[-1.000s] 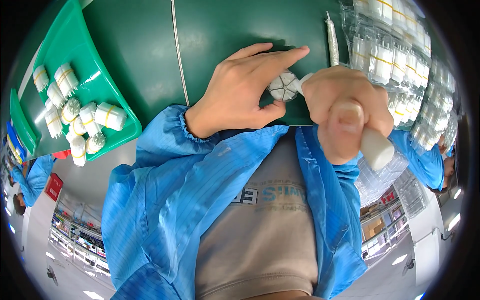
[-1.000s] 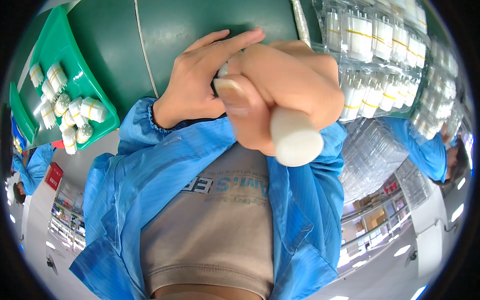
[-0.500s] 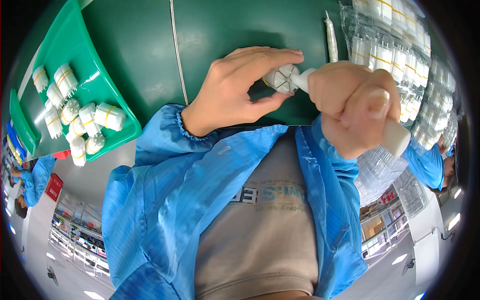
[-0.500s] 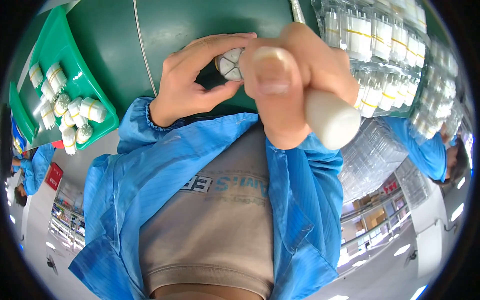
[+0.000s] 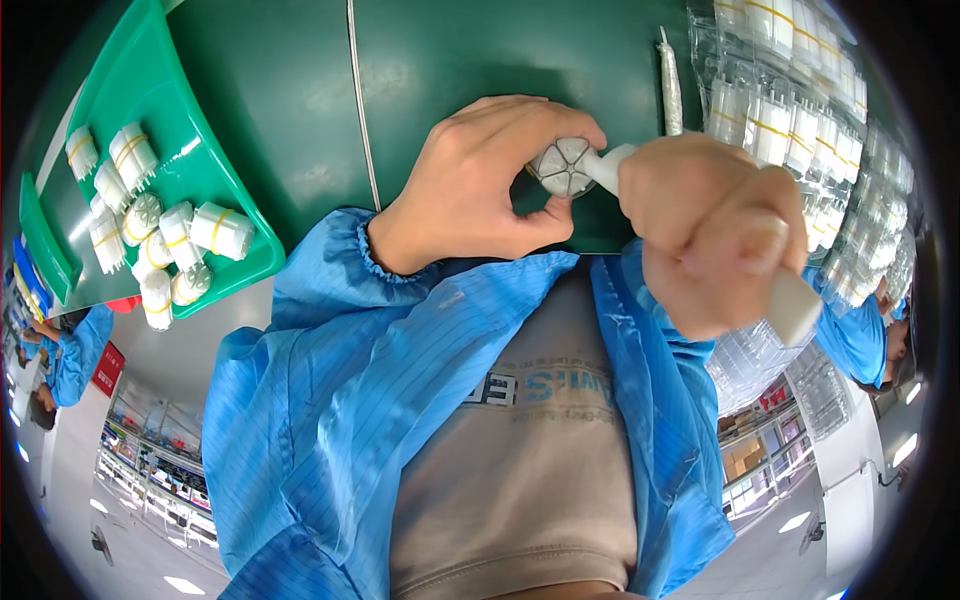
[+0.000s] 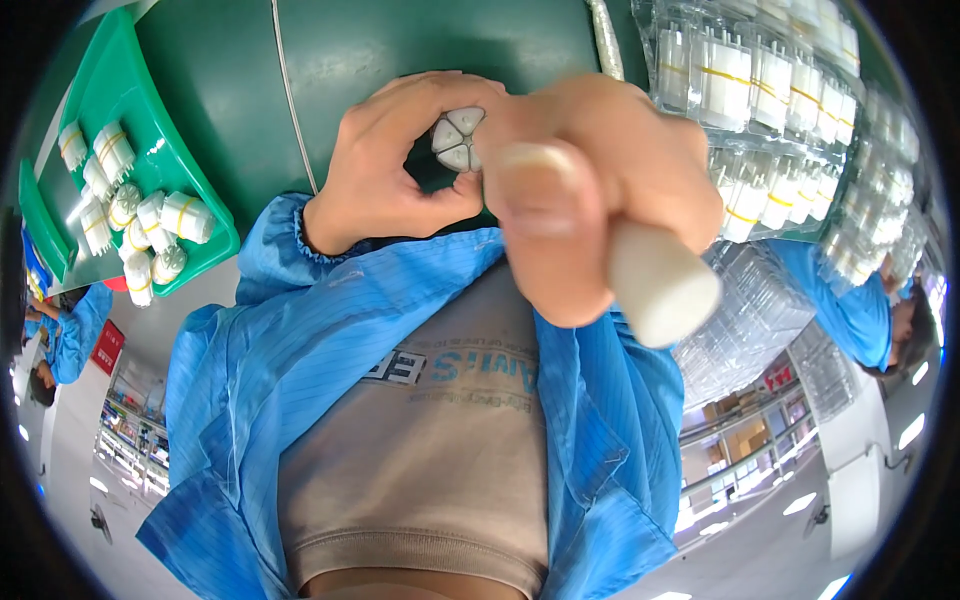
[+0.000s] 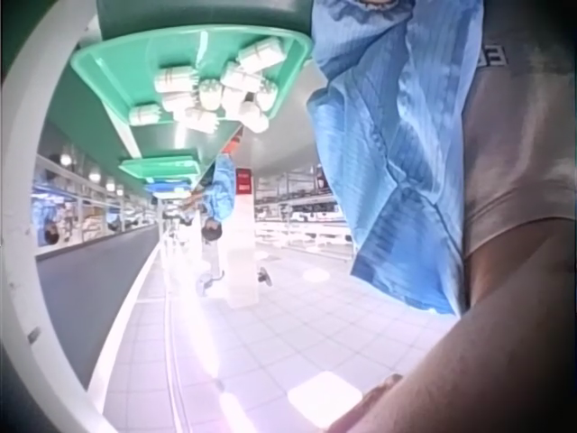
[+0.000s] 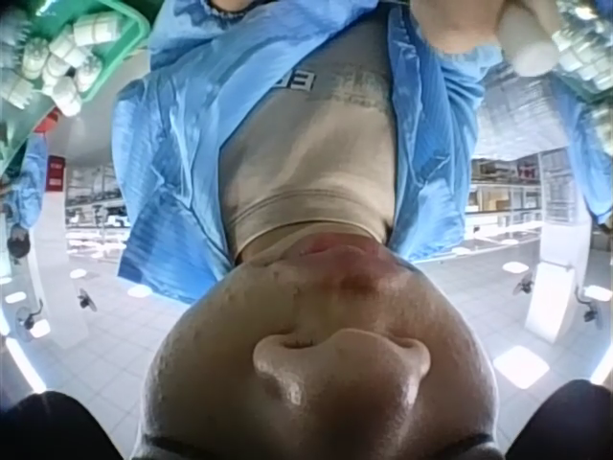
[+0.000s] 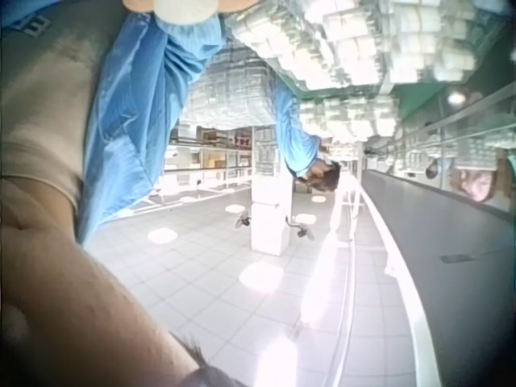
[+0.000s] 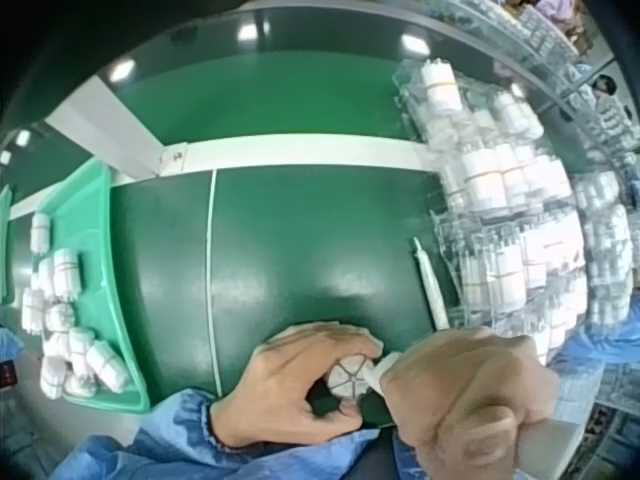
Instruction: The person assembles white plastic cylindrical components by hand, joining multi-pronged parts to white plastic bases and securing them, then placing the assembled components into plastic packaging trays.
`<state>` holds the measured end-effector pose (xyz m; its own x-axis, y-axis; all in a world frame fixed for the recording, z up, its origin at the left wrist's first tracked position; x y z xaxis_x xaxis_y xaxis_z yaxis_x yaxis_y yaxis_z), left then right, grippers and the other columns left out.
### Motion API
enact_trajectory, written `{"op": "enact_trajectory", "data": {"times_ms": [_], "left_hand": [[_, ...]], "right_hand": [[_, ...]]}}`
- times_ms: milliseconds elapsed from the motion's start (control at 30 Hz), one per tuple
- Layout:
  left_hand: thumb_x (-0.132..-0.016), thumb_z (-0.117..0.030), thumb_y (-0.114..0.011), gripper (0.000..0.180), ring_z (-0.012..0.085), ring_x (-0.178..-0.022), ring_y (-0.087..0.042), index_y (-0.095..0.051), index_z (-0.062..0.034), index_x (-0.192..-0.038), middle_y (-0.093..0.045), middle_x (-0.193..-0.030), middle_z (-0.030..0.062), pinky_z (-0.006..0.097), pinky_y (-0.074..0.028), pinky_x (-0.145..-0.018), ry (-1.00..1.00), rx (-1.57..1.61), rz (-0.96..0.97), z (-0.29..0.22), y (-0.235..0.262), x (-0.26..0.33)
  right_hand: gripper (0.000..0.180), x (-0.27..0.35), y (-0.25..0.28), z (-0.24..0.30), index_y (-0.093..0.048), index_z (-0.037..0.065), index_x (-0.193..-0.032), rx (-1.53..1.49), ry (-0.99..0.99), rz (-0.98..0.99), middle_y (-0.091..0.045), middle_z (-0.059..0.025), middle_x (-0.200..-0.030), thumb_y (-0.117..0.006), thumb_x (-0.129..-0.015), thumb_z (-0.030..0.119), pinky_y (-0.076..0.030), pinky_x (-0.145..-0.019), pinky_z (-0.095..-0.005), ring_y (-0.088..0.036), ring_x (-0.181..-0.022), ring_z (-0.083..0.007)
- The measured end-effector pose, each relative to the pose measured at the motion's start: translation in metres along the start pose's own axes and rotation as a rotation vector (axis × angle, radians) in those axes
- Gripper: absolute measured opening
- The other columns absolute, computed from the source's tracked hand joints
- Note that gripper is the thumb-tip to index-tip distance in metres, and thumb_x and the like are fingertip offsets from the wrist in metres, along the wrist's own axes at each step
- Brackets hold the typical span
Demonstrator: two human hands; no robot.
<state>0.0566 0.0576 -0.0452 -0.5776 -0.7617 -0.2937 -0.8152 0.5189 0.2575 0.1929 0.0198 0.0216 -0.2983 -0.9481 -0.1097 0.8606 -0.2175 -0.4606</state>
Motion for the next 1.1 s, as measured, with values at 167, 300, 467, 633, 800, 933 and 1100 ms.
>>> {"op": "enact_trajectory", "data": {"times_ms": [167, 300, 467, 633, 800, 933, 1100], "left_hand": [[-0.058, -0.003, -0.07, 0.041, 0.0305, -0.08, -0.068, -0.069, -0.0087, -0.099, -0.069, -0.088, 0.008, 0.039, -0.057, -0.078, -0.029, 0.021, 0.024, -0.002, -0.003, -0.003], [-0.057, -0.003, -0.069, 0.041, 0.031, -0.081, -0.068, -0.069, -0.0083, -0.098, -0.069, -0.087, 0.0078, 0.04, -0.057, -0.081, -0.019, -0.003, 0.026, -0.003, 0.0, -0.003], [-0.057, -0.004, -0.069, 0.041, 0.0317, -0.084, -0.069, -0.069, -0.0086, -0.098, -0.069, -0.087, 0.0078, 0.041, -0.057, -0.084, -0.029, -0.012, 0.018, 0.0, -0.001, -0.001], [-0.056, -0.005, -0.068, 0.042, 0.0328, -0.086, -0.068, -0.069, -0.0089, -0.098, -0.069, -0.09, 0.0072, 0.041, -0.056, -0.083, -0.05, 0.02, 0.045, -0.003, -0.001, -0.004], [-0.062, -0.011, -0.083, 0.041, 0.03, -0.087, -0.066, -0.068, -0.0082, -0.1, -0.069, -0.093, 0.0048, 0.038, -0.056, -0.079, 0.039, 0.055, -0.022, 0.003, 0.003, 0.004], [-0.063, -0.014, -0.093, 0.049, 0.0257, -0.09, -0.07, -0.069, -0.0046, -0.104, -0.072, -0.1, 0.0082, 0.033, -0.057, -0.079, -0.064, 0.024, 0.022, 0.005, -0.001, 0.002], [-0.072, -0.011, -0.085, 0.043, 0.0287, -0.1, -0.073, -0.069, -0.0029, -0.112, -0.074, -0.113, 0.0127, 0.036, -0.057, -0.086, -0.108, 0.018, 0.057, 0.003, -0.001, 0.003]], "right_hand": [[0.019, -0.003, 0.005, -0.004, -0.064, -0.002, -0.074, -0.006, -0.074, 0.109, -0.056, -0.0055, -0.058, -0.074, -0.085, 0.01, -0.036, -0.043, -0.0264, -0.046, -0.046, -0.0139], [0.02, -0.002, -0.002, -0.005, -0.059, 0.0, -0.075, 0.152, 0.053, 0.147, -0.054, -0.005, -0.057, -0.067, -0.09, 0.011, -0.035, -0.042, -0.028, -0.043, -0.045, -0.0139], [0.023, 0.001, -0.018, -0.008, -0.052, 0.001, -0.077, 0.351, 0.211, 0.191, -0.051, -0.0043, -0.057, -0.058, -0.096, 0.012, -0.033, -0.041, -0.0299, -0.04, -0.043, -0.0138], [0.026, 0.002, -0.031, -0.002, -0.047, 0.003, -0.078, 0.525, 0.342, 0.22, -0.048, -0.0038, -0.056, -0.051, -0.101, 0.013, -0.032, -0.04, -0.0315, -0.037, -0.042, -0.0137], [0.028, 0.005, -0.025, -0.008, -0.046, 0.007, -0.078, 0.565, 0.218, 0.171, -0.047, -0.003, -0.055, -0.051, -0.102, 0.022, -0.03, -0.039, -0.0328, -0.036, -0.041, -0.0153], [0.032, 0.0, 0.004, 0.006, -0.044, 0.012, -0.079, 0.092, 0.049, 0.139, -0.046, -0.003, -0.056, -0.043, -0.106, 0.03, -0.026, -0.038, -0.0341, -0.031, -0.039, -0.0148], [0.029, 0.005, 0.004, -0.005, -0.058, 0.002, -0.082, 0.314, -0.006, 0.043, -0.061, -0.0076, -0.066, -0.063, -0.099, 0.026, -0.039, -0.049, -0.0262, -0.049, -0.051, -0.0117]]}}
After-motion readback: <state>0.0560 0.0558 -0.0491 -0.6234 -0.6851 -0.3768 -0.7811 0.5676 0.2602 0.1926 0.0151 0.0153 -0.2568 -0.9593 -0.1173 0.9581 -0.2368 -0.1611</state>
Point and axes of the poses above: each hand's wrist, its own x-axis away from the middle knuckle, its own y-axis out of the back of the hand, z = x × y, the point moved 7 cm from there along -x, towards the middle knuckle
